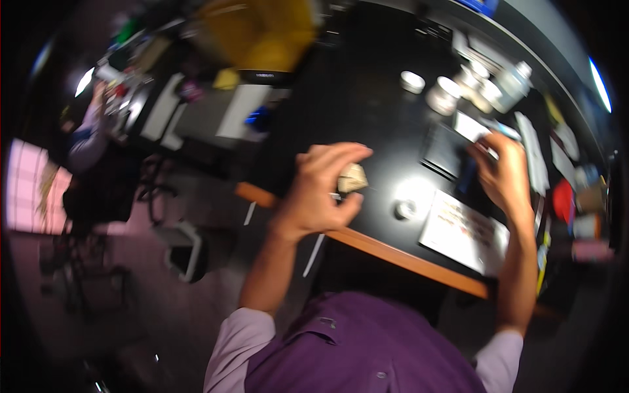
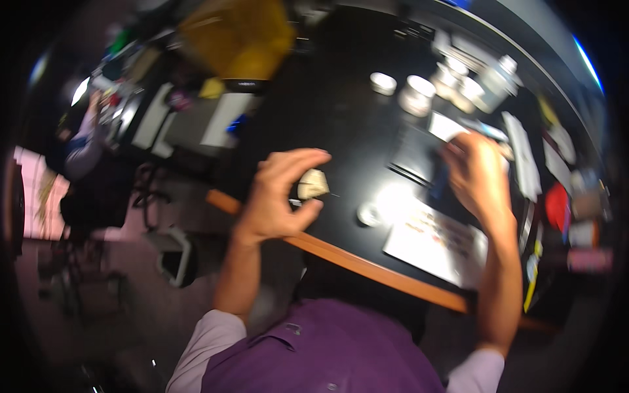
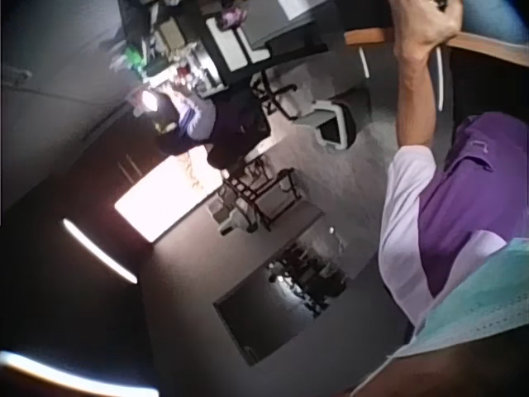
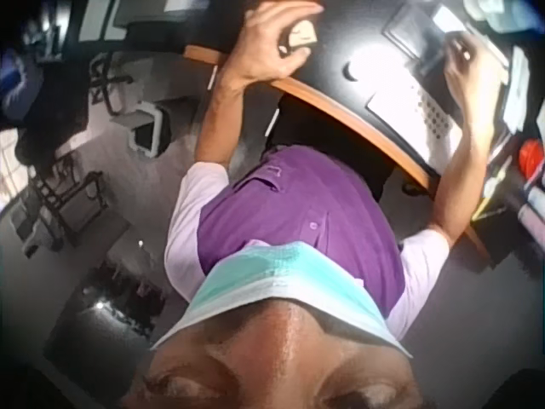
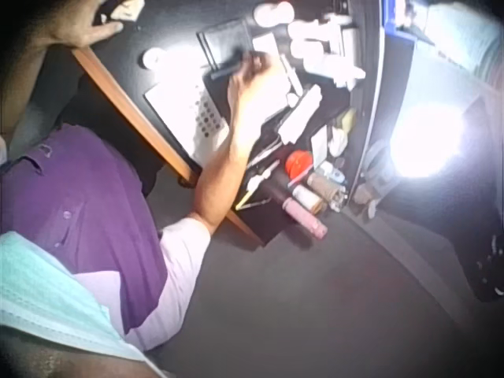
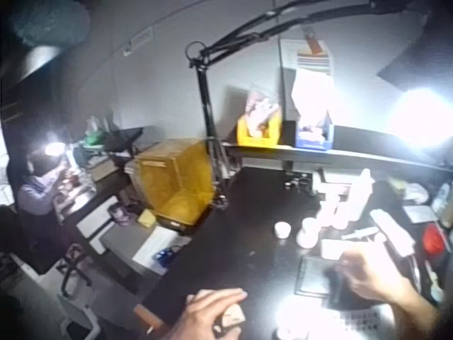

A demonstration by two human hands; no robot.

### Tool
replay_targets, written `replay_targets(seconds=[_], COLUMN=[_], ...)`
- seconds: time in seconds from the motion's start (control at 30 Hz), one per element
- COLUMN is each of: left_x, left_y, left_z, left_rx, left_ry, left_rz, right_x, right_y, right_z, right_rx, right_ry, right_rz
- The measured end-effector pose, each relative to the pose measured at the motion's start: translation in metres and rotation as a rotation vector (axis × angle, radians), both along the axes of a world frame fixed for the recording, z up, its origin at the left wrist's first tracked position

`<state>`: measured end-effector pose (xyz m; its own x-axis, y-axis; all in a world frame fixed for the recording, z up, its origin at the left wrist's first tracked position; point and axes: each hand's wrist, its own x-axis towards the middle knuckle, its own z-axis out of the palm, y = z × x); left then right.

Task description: The person fits a dental crown onto a dental model, sets up a ceramic palette on the desk, and applies liquid to the crown held with tweezers using a brush.

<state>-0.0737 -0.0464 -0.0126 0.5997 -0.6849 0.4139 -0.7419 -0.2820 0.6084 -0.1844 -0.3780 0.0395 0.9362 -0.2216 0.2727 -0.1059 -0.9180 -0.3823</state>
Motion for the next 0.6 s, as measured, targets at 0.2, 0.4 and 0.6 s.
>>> replay_targets(seconds=[0.2,0.4,0.6], left_x=[-0.003,0.005,0.015], left_y=[0.004,0.001,-0.015], left_z=[-0.006,-0.009,-0.002], left_rx=[0.014,0.002,0.085], left_ry=[0.063,0.069,0.041], left_rz=[-0.002,-0.010,0.014], right_x=[-0.055,-0.089,-0.096], right_y=[-0.005,-0.028,-0.036], right_z=[0.012,-0.001,-0.021], right_rx=[0.049,0.121,0.209], right_ry=[-0.094,-0.128,-0.211], right_rz=[-0.085,-0.098,-0.129])
